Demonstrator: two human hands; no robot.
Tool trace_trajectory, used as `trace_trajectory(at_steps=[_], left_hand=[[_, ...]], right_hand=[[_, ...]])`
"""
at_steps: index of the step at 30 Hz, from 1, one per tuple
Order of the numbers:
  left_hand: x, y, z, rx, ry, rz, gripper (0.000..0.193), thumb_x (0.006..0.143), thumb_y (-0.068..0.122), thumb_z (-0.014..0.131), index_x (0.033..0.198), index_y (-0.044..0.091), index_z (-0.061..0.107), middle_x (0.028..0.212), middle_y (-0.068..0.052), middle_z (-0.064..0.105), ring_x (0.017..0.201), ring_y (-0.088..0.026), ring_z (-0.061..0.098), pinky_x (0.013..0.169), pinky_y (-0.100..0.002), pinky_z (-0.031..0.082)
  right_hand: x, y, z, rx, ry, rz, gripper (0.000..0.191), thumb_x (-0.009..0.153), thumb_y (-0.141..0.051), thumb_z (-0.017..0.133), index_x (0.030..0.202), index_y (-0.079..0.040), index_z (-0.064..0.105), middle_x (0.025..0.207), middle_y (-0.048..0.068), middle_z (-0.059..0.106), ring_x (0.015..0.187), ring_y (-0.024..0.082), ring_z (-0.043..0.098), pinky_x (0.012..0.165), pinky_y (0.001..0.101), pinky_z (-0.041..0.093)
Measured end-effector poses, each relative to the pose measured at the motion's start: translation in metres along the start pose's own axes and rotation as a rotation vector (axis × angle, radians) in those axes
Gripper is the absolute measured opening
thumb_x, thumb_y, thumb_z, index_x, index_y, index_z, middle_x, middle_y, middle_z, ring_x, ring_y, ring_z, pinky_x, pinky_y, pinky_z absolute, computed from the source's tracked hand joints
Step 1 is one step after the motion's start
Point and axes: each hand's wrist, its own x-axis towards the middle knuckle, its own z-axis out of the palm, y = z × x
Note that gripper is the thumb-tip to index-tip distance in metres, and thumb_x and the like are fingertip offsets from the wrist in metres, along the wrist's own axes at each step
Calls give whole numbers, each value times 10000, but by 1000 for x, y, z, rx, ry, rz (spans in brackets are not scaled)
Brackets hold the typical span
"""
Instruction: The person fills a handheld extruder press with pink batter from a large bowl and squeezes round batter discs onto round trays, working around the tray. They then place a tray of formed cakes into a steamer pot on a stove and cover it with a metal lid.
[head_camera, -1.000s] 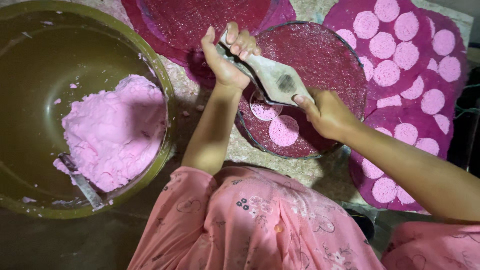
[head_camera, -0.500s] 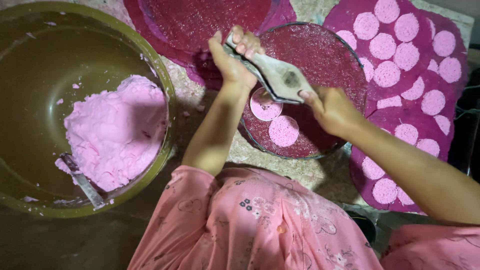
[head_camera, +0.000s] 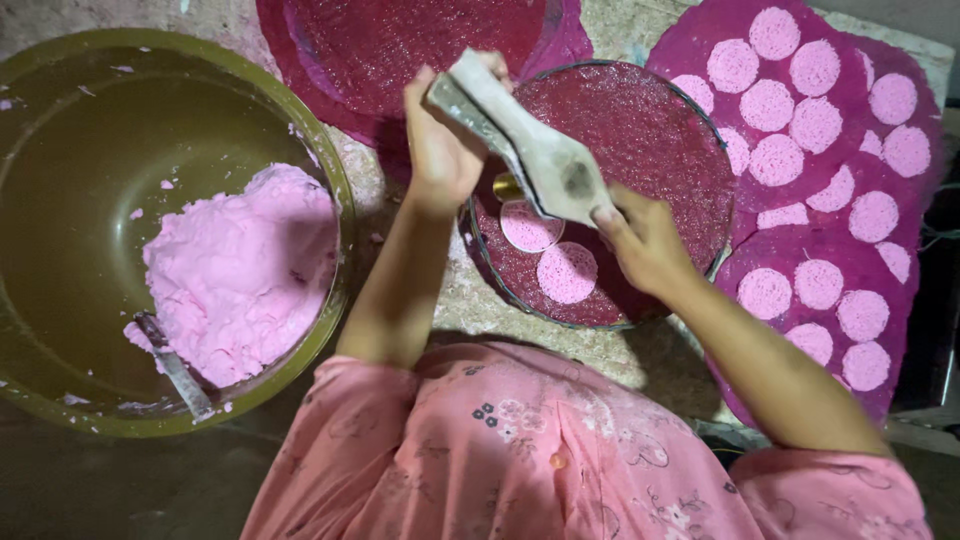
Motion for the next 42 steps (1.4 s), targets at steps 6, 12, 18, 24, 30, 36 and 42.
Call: trace_trajectory(at_steps=[6, 12, 18, 24, 30, 36, 42], left_hand=[[-75, -11, 15, 1352, -352, 193, 779, 851, 201, 765, 1511, 4, 401, 1518, -164, 492, 1390, -315, 492, 1183, -394, 425], [-99, -19, 25, 1871, -441, -11, 1181, 669, 321, 931, 1599, 116, 233, 1474, -171, 496, 1341, -342, 427, 1102, -526, 289], [-66, -10, 35, 1804, -373, -195, 1215, 661, 333, 948, 1611, 124, 220, 1416, -171, 505, 1335, -367, 389, 1104, -536, 241], [-21, -7, 79, 1830, -475, 47, 1267, 585, 436, 977, 1559, 83, 247, 1482, -223, 444, 1403, -407, 321, 1129, -533, 225], [-101, 18, 155, 1641, -1022, 413, 1057, 693, 454, 884, 1495, 36, 335, 1409, -330, 446, 1328, -457, 369, 1065, -572, 212], [-186, 104, 171, 1507, -1192, -48, 753, 792, 366, 766, 1428, 123, 444, 1185, -271, 537, 1099, -419, 486, 906, -539, 334], [-237, 154, 157, 1701, -983, -193, 485, 890, 279, 647, 1360, 210, 552, 961, -212, 628, 871, -382, 604, 747, -505, 456]], right_hand=[[-39, 7, -13, 340, 202, -91, 812, 997, -785, 412, 1036, 7, 590, 736, 2, 535, 573, 76, 490, 484, 232, 382], [-76, 39, -8, 616, 410, -32, 861, 954, -819, 466, 1110, 24, 553, 774, 41, 516, 555, 114, 478, 475, 269, 393], [-128, 81, -6, 750, 583, 10, 762, 972, -751, 526, 1137, -7, 535, 796, 54, 543, 563, 139, 482, 489, 284, 371], [-135, 66, -2, 466, 557, -55, 658, 1046, -683, 508, 950, -33, 540, 742, 27, 564, 606, 138, 545, 541, 295, 433], [-119, -49, -38, -270, 243, -501, 558, 1008, -573, 614, 928, -20, 626, 800, 94, 607, 710, 282, 614, 632, 374, 475], [-54, -174, -62, -588, -248, -1111, 457, 849, -518, 677, 843, -64, 618, 680, 64, 514, 623, 256, 584, 547, 425, 420], [-31, -220, -15, -91, -936, -812, 480, 1030, -471, 633, 842, -39, 541, 766, 118, 547, 749, 352, 611, 660, 455, 452]])
